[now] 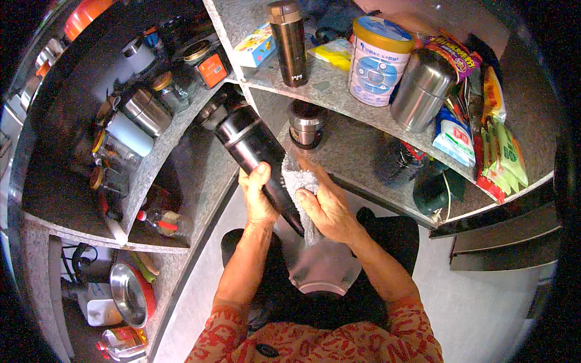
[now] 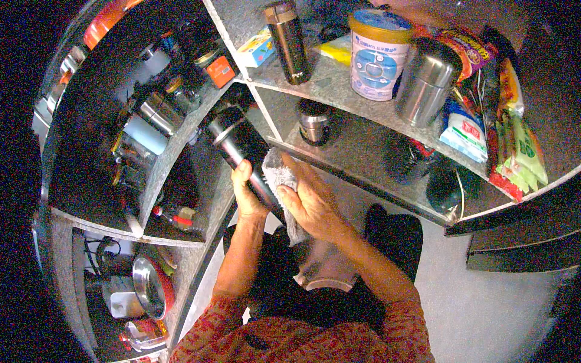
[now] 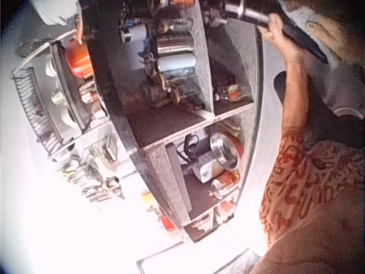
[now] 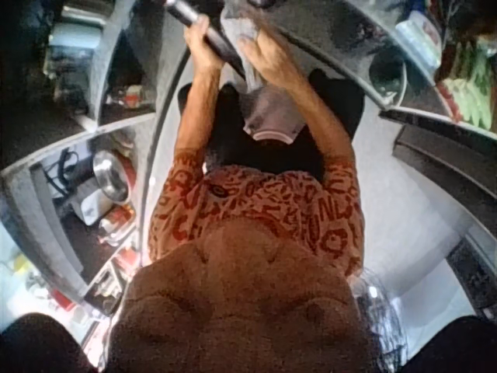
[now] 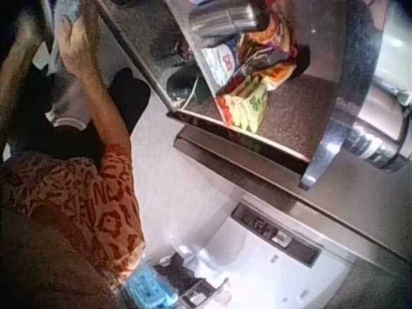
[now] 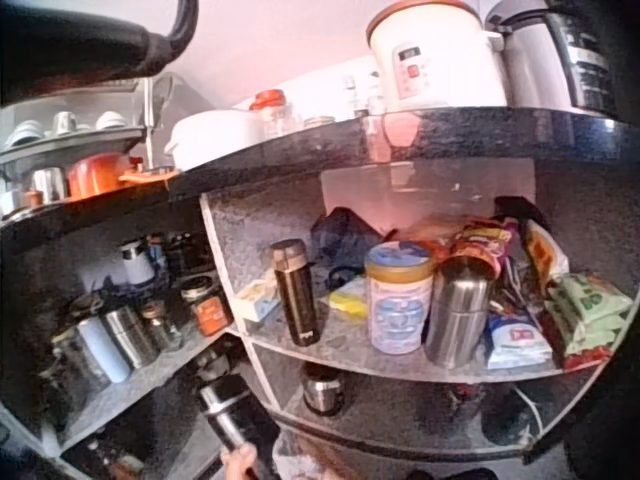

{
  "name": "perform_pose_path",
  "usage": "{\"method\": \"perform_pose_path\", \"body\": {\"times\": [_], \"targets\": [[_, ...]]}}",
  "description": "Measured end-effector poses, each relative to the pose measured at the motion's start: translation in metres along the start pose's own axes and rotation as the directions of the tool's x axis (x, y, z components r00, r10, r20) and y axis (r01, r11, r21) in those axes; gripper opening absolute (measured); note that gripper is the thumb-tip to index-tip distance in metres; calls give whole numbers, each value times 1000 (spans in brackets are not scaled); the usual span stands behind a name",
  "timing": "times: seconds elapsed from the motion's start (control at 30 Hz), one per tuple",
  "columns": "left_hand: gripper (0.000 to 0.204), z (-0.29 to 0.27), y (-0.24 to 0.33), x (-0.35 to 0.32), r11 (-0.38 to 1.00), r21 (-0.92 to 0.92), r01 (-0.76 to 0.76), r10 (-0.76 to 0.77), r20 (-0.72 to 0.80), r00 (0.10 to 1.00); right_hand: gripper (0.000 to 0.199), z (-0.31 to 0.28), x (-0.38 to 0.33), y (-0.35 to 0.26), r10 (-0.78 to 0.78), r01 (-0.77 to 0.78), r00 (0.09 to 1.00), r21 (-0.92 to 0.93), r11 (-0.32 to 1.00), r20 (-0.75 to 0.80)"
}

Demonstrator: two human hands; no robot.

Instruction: The person sits on the floor in front of an open cabinet and wipes various items with a cloth. They clean a glass jar, a rectangular box, a plastic grater, and two travel mugs, placing each item back on the shelf after wiping.

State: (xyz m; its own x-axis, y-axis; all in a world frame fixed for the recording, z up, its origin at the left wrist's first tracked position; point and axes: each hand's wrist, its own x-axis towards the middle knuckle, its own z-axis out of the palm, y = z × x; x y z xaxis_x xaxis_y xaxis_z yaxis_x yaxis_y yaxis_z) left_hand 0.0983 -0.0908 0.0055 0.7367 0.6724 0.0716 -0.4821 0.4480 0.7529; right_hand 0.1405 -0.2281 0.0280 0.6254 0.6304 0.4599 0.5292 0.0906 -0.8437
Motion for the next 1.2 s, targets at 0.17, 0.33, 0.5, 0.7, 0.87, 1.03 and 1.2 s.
{"method": "perform_pose_path", "body": {"times": [0.17,0.33,0.5,0.7,0.87,1.03,1.2], "targets": [[56,-6,11,8,1000,0,-2,2,53,999,35,-4,-11,32,498,-543,838,428,723,222],[50,-3,9,18,993,-33,-111,108,-79,991,58,15,-19,36,637,-508,639,858,-69,430],[46,16,7,15,924,69,-376,382,-172,908,53,22,-17,12,660,-348,696,937,-35,283],[42,21,8,14,877,137,-461,481,-204,853,49,29,-12,4,755,-381,629,920,95,183],[39,21,9,18,848,181,-497,528,-230,817,32,36,-29,24,741,-479,654,841,251,152],[36,17,18,24,905,60,-421,420,-276,864,23,21,-22,13,694,-435,709,694,573,-129],[57,10,17,18,991,-107,-78,69,-90,994,32,2,-16,16,-57,11,979,-225,974,-198]]}}
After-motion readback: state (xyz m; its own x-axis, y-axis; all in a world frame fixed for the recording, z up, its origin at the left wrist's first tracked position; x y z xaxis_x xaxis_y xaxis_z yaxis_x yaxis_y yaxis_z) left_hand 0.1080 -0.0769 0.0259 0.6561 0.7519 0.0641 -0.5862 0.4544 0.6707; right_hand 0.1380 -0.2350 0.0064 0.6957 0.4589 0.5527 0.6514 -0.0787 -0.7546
